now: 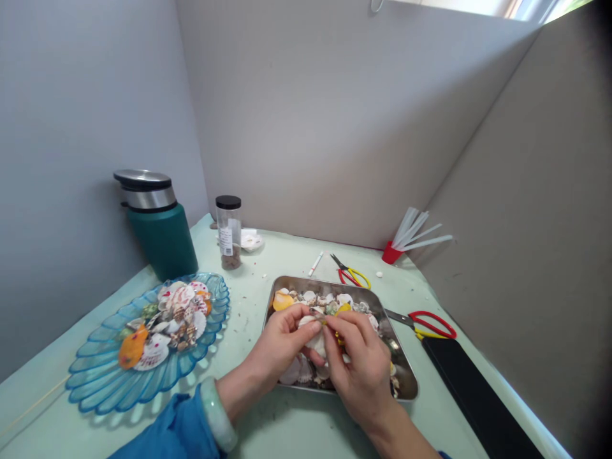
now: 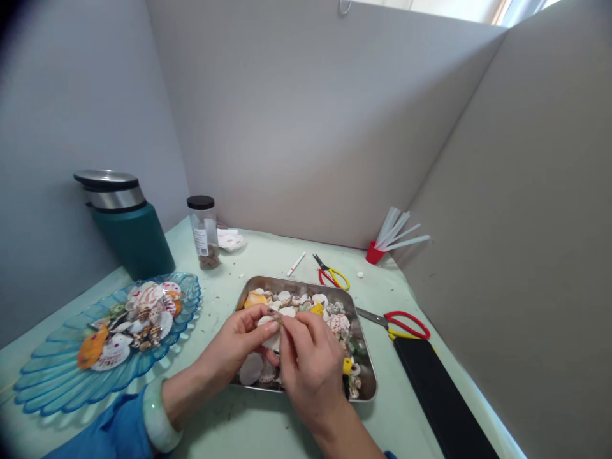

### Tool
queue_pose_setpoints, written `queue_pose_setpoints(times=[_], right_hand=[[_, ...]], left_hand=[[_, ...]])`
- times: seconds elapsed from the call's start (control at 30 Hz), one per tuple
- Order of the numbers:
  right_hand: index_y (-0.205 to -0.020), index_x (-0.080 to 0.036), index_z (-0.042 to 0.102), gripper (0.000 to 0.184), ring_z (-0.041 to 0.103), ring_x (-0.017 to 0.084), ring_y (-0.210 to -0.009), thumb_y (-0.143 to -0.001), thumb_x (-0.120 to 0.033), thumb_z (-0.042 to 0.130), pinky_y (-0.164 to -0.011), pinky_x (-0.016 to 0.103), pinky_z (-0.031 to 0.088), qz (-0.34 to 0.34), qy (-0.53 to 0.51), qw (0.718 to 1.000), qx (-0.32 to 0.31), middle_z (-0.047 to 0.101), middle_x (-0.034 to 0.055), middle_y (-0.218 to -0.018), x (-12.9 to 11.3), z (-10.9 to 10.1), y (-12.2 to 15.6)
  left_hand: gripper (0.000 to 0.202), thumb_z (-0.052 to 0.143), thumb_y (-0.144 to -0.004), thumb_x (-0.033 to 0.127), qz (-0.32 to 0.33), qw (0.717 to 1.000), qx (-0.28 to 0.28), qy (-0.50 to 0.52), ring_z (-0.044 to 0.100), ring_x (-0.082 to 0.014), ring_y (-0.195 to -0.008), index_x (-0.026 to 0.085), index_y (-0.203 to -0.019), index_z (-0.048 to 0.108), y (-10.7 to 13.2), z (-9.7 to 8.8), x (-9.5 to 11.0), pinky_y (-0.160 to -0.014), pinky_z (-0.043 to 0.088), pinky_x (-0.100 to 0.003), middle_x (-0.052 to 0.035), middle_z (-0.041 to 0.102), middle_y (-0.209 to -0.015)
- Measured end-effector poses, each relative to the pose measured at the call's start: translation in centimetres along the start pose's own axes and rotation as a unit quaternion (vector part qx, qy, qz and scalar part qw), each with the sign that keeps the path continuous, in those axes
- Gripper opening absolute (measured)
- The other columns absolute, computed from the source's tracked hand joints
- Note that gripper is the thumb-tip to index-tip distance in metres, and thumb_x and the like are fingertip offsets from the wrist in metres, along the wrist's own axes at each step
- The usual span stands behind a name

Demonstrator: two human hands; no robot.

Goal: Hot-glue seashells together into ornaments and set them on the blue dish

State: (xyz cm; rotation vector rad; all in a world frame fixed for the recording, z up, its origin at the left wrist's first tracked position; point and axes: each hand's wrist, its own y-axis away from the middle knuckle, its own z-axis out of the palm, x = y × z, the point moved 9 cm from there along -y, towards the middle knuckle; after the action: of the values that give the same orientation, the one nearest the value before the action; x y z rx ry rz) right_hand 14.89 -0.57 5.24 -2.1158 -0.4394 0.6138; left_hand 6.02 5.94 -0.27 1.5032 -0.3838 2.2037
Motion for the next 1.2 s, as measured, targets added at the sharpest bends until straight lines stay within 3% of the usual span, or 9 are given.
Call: queue_pose_setpoints(times=[1.2], right_hand=[[-0.098, -0.018, 0.057, 0.018, 0.059, 0.019, -0.080, -0.082, -0.010, 0.055, -0.067, 0.033, 0.051, 0.010, -0.023, 1.000, 0.003, 0.059, 0.0079, -0.090, -0.02, 0.03, -0.06]], left_hand=[[0.032, 0.074, -0.065, 0.039, -0.010, 1.000, 0.023, -0.006, 0.056, -0.0115, -0.058, 0.014, -0.071, 0.055, 0.14, -0.26, 0.01, -0.048, 0.051, -0.023, 0.0008, 0.056, -0.070]])
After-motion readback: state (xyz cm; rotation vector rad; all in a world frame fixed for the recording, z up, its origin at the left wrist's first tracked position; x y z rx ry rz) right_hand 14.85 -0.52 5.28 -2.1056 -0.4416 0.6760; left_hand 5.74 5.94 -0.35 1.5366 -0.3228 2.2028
